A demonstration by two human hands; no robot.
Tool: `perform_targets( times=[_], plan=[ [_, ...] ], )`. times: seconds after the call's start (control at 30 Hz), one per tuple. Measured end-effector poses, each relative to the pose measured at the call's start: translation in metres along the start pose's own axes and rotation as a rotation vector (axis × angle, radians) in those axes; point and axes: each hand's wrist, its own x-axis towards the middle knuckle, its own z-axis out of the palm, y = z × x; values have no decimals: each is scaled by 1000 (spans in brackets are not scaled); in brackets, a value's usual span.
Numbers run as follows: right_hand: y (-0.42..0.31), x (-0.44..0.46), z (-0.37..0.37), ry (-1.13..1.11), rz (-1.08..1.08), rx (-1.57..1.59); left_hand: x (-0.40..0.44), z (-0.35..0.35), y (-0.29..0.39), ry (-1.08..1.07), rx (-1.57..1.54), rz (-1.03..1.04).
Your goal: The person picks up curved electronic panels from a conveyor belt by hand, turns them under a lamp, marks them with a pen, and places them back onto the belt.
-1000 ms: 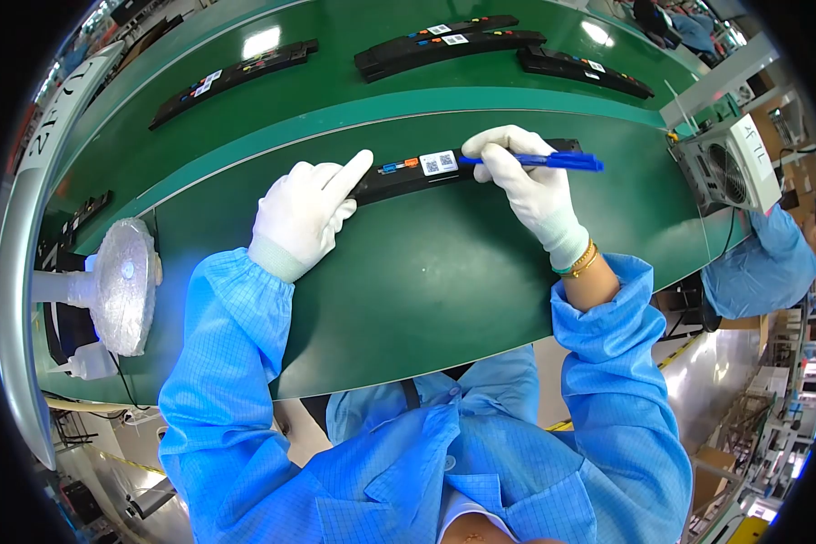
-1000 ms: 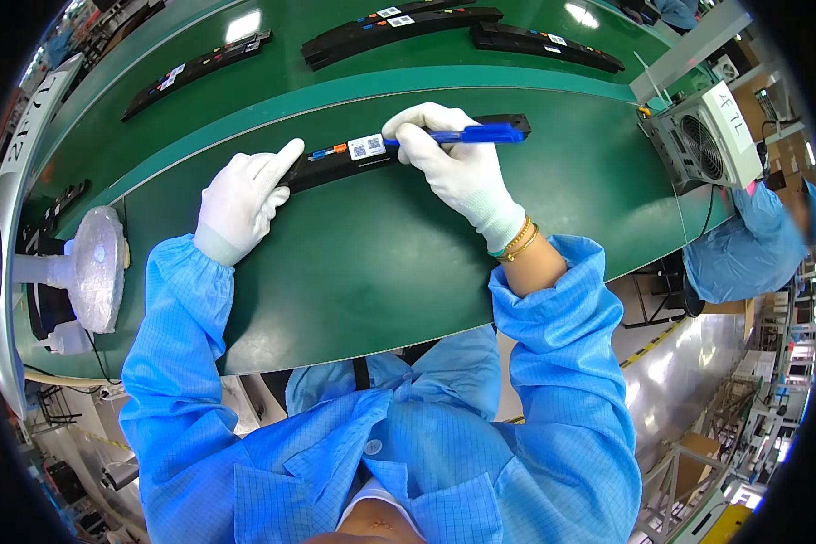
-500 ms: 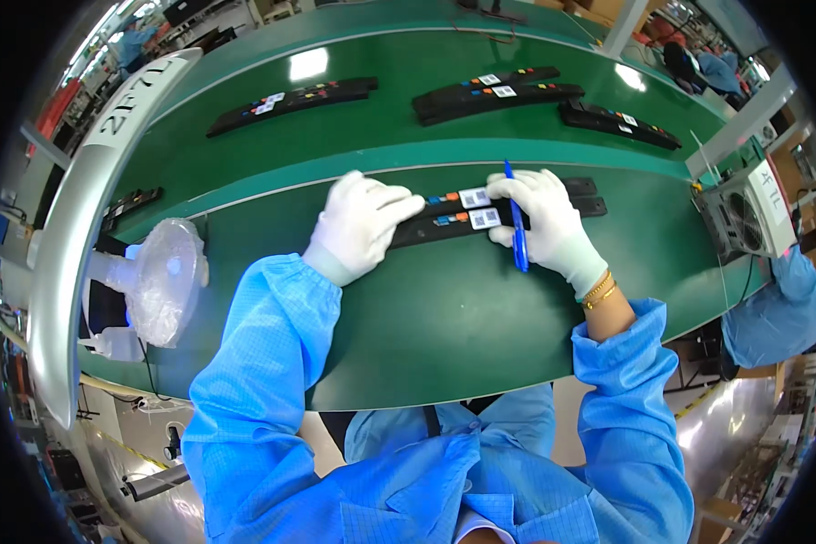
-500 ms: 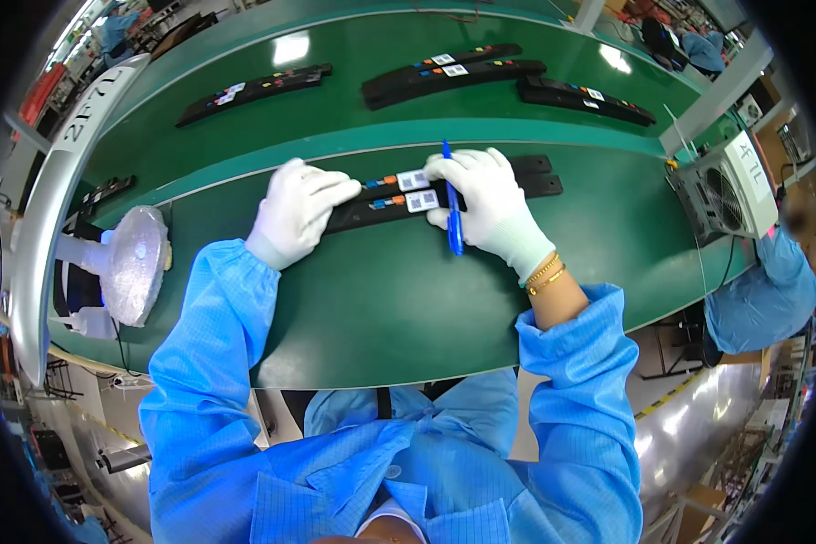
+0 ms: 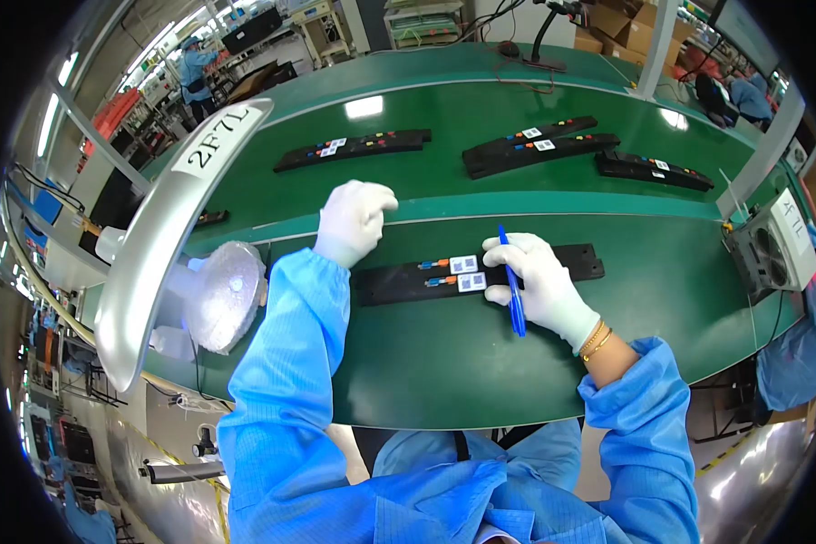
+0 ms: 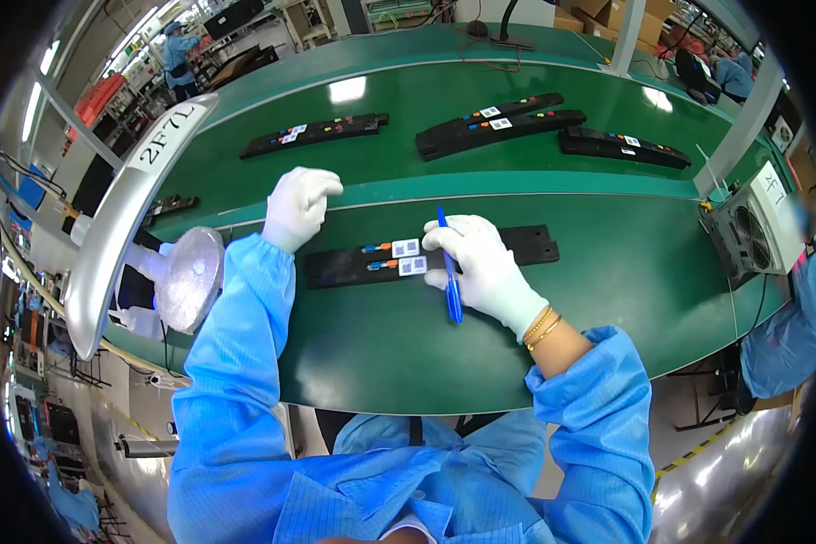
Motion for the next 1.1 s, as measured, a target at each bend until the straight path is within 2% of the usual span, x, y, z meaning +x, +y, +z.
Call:
perform_targets(
  times=[0.1,0.17,0.23,0.27,0.37,0.4,0.63,0.83,0.97,1.1],
  plan=[
    [-5,4,-18,100,-81,-60,30,11,-50,-178,115,-230],
    [-5,2,-28,156,-91,-133,44,30,-104,-250,226,-270],
    [-2,-1,-35,211,-51,-182,58,33,-119,-370,455,-441],
    [0,0,-37,276,-65,-189,66,34,-128,-501,517,-520],
    [7,-1,-45,304,-63,-246,78,46,-145,-609,569,-638],
    [9,-1,-48,317,-54,-251,82,49,-143,-575,543,-660],
    [5,-1,-46,386,-59,-235,103,32,-121,-733,663,-611],
    [7,-2,-44,397,-83,-228,120,64,-126,-657,670,-465],
    [12,-4,-50,353,-81,-243,134,85,-133,-696,616,-596],
    [12,-8,-53,210,-43,-215,139,69,-117,-676,541,-660]
  ],
)
